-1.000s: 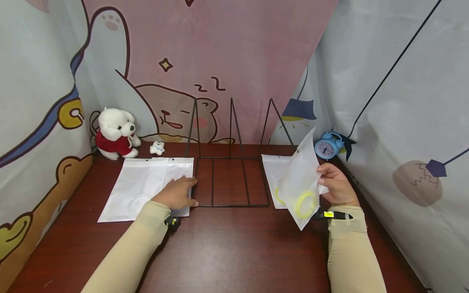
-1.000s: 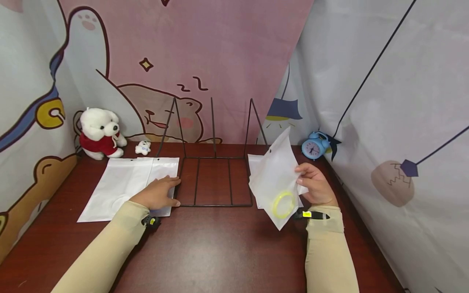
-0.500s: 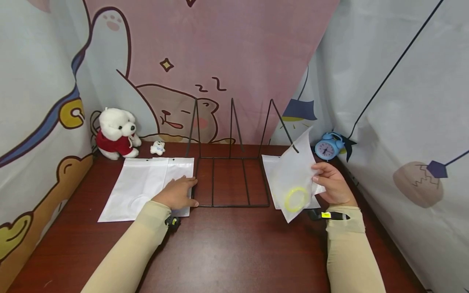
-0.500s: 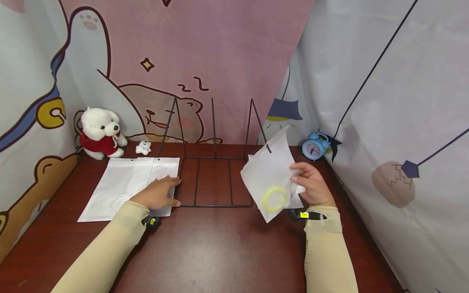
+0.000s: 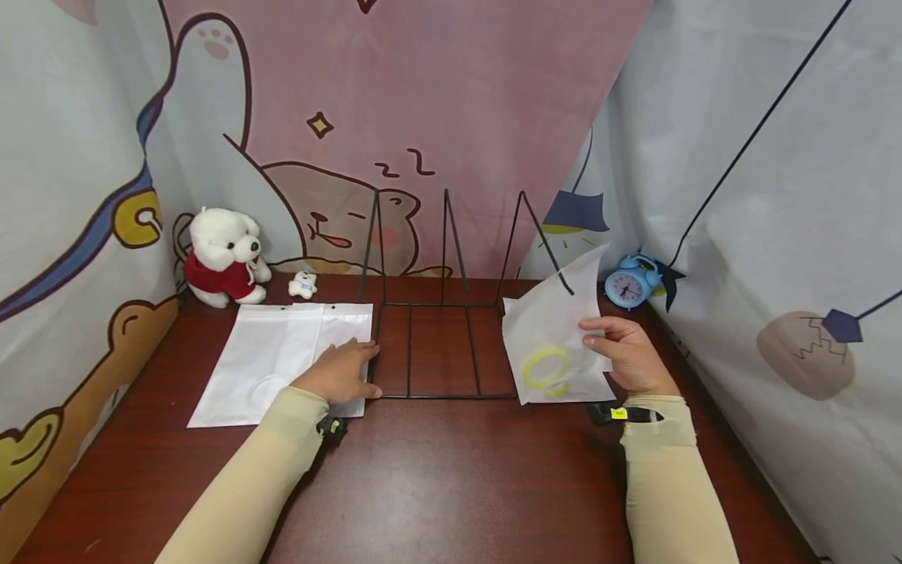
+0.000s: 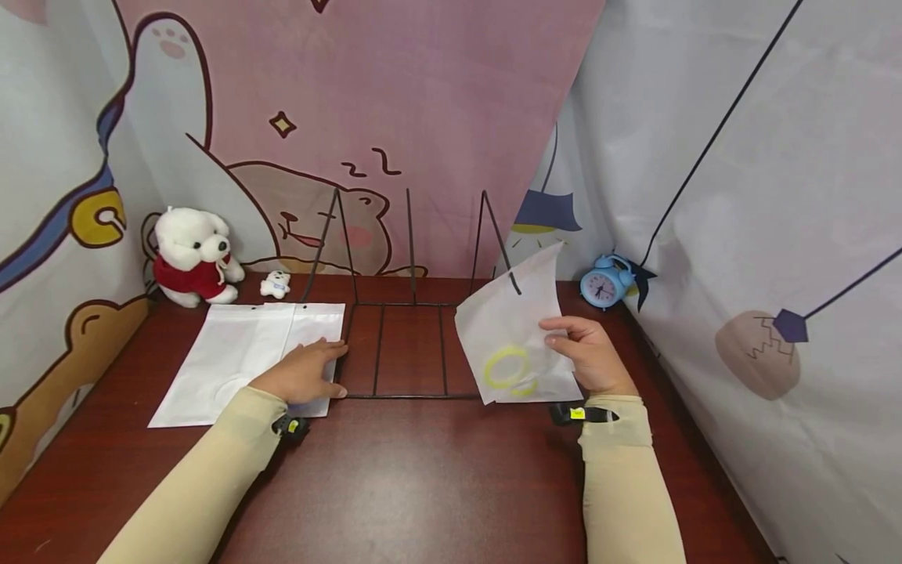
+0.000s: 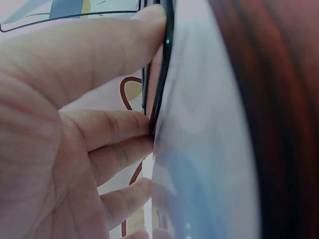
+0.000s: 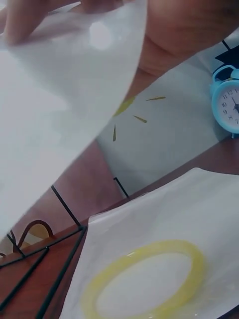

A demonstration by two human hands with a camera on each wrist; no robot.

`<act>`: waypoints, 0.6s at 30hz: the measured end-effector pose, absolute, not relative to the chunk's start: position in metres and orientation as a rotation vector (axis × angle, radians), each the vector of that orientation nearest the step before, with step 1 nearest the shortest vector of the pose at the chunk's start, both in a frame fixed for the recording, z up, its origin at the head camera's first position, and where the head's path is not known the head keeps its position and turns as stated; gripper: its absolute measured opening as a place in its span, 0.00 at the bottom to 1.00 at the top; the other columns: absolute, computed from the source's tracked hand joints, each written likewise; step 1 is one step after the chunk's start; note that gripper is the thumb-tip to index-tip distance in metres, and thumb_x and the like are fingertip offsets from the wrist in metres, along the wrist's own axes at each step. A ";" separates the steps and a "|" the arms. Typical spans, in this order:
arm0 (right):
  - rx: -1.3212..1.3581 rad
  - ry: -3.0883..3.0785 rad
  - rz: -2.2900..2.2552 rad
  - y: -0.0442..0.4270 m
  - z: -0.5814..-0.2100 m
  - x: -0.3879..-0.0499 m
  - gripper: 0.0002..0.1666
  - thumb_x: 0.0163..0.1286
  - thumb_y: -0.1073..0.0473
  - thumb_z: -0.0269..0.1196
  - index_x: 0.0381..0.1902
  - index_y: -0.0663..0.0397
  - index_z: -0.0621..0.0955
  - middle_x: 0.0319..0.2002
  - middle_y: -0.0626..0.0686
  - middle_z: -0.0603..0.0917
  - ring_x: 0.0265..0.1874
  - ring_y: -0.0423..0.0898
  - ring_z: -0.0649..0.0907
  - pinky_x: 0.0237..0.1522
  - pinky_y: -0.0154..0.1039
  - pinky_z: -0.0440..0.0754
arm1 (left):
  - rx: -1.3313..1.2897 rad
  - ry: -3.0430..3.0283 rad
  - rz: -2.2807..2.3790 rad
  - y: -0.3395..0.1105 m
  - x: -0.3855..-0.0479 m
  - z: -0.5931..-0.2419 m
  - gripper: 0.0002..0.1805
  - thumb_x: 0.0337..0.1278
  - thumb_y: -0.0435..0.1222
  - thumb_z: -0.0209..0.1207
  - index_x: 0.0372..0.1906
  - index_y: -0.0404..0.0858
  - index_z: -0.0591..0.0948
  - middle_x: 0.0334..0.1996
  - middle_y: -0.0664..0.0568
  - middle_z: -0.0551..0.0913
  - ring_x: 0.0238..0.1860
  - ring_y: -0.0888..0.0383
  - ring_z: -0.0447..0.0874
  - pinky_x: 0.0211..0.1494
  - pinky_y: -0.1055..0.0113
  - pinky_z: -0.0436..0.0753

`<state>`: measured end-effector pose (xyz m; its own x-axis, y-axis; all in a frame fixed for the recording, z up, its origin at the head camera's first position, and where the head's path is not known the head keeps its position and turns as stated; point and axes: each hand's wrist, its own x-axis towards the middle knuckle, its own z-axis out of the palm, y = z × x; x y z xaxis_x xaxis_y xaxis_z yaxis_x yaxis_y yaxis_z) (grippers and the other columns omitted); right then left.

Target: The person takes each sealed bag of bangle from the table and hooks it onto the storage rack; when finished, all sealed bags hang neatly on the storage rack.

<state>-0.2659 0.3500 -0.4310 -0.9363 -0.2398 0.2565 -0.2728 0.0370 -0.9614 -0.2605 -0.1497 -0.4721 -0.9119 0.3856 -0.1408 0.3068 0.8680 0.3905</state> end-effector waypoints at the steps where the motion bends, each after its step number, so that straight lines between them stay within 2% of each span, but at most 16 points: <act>1: 0.562 -2.257 2.087 0.350 -0.431 -0.266 0.19 0.75 0.76 0.60 0.53 0.57 0.90 0.47 0.44 0.87 0.48 0.43 0.79 0.42 0.30 0.82 | 0.527 2.825 0.540 -0.150 -0.261 -0.472 0.47 0.58 0.47 0.75 0.77 0.30 0.70 0.79 0.38 0.67 0.82 0.34 0.55 0.81 0.30 0.52; 6: 0.629 -2.303 2.071 0.351 -0.433 -0.267 0.20 0.73 0.79 0.59 0.51 0.58 0.91 0.47 0.42 0.88 0.49 0.40 0.80 0.46 0.29 0.82 | 0.521 2.819 0.538 -0.150 -0.261 -0.472 0.47 0.59 0.47 0.74 0.78 0.31 0.69 0.80 0.38 0.66 0.82 0.34 0.55 0.81 0.30 0.51; 8: 0.643 -2.336 2.054 0.351 -0.433 -0.267 0.20 0.72 0.79 0.60 0.50 0.59 0.91 0.45 0.42 0.89 0.42 0.37 0.81 0.41 0.28 0.83 | 0.519 2.820 0.538 -0.150 -0.261 -0.472 0.47 0.59 0.47 0.74 0.78 0.31 0.69 0.80 0.38 0.66 0.82 0.34 0.55 0.81 0.30 0.51; 13: 0.689 -2.404 2.019 0.349 -0.434 -0.268 0.18 0.72 0.78 0.60 0.51 0.63 0.90 0.42 0.42 0.89 0.35 0.35 0.80 0.35 0.29 0.82 | 0.516 2.821 0.544 -0.150 -0.261 -0.471 0.47 0.58 0.47 0.75 0.77 0.30 0.70 0.79 0.38 0.67 0.82 0.34 0.55 0.81 0.30 0.51; 15: 0.701 -2.412 2.019 0.349 -0.435 -0.269 0.17 0.72 0.78 0.60 0.52 0.65 0.89 0.42 0.42 0.89 0.36 0.37 0.81 0.36 0.31 0.82 | 0.519 2.821 0.545 -0.149 -0.261 -0.471 0.47 0.58 0.47 0.75 0.77 0.30 0.70 0.79 0.38 0.67 0.82 0.33 0.55 0.81 0.30 0.51; 18: 0.690 -2.428 1.999 0.348 -0.436 -0.269 0.17 0.72 0.77 0.60 0.54 0.65 0.88 0.41 0.43 0.89 0.29 0.41 0.79 0.31 0.31 0.80 | 0.521 2.819 0.544 -0.149 -0.260 -0.470 0.47 0.58 0.47 0.75 0.77 0.30 0.70 0.79 0.38 0.67 0.82 0.33 0.55 0.81 0.30 0.51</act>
<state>-0.2688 0.3484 -0.4358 -0.9052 -0.3715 0.2063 -0.2737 0.1386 -0.9518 -0.2601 -0.1491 -0.4704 -0.9121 0.3820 -0.1488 0.2991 0.8683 0.3957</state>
